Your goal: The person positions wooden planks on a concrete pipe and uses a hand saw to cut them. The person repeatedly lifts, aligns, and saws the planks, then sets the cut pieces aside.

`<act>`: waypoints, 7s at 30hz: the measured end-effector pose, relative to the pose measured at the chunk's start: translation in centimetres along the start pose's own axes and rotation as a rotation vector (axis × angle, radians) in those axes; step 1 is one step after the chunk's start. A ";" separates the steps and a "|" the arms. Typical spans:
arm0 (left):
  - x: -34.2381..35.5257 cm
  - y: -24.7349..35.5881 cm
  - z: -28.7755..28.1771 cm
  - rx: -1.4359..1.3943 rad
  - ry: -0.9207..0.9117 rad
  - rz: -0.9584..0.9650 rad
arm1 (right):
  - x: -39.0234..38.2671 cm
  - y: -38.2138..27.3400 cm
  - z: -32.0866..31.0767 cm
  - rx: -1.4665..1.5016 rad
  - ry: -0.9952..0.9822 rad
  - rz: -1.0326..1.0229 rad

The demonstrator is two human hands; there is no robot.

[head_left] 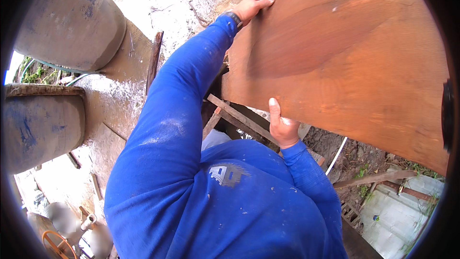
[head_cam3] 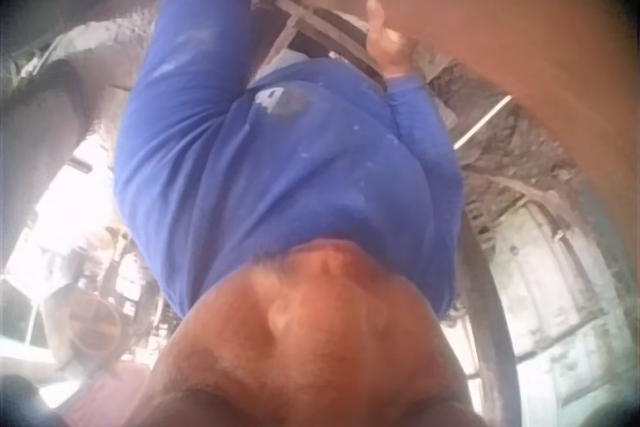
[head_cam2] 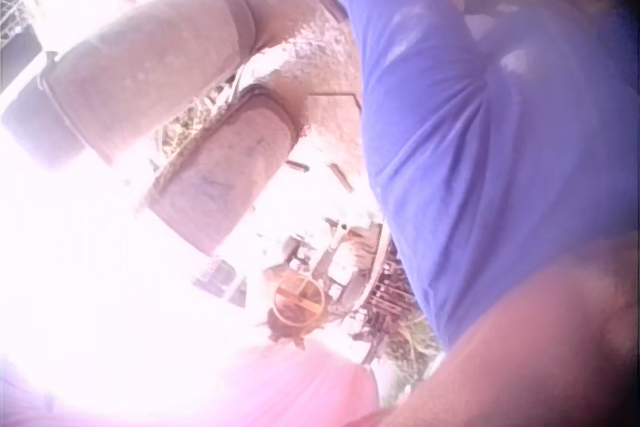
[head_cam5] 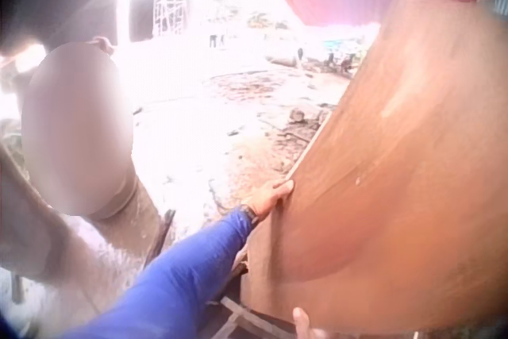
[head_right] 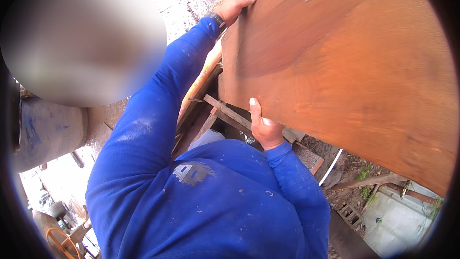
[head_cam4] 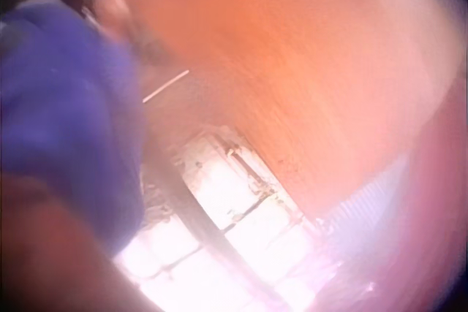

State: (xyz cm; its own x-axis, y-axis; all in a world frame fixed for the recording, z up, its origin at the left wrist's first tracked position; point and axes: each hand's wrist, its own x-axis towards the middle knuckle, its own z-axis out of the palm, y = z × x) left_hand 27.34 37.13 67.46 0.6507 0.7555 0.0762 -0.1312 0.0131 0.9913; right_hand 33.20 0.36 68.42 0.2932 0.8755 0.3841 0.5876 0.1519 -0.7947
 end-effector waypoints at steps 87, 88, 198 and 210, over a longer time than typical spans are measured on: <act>-4.1 -8.0 -3.5 0.080 0.256 -0.134 | -0.6 8.6 5.2 -0.239 -0.283 -0.039; -3.8 -8.4 -4.0 0.111 0.254 -0.105 | -0.6 8.4 5.3 -0.260 -0.282 -0.043; -16.9 -8.6 20.9 1.112 -0.751 -0.738 | -14.1 38.2 -67.7 -0.040 1.312 0.545; -16.7 -7.9 29.9 1.145 -0.718 -0.750 | -16.8 51.5 -74.5 0.146 1.467 0.607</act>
State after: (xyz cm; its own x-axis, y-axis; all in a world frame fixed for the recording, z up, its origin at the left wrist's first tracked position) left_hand 39.91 4.81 61.58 0.5577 0.3380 -0.7581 0.7846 -0.5126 0.3487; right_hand 114.75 -40.72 56.05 0.9369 -0.3474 0.0386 0.0694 0.0769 -0.9946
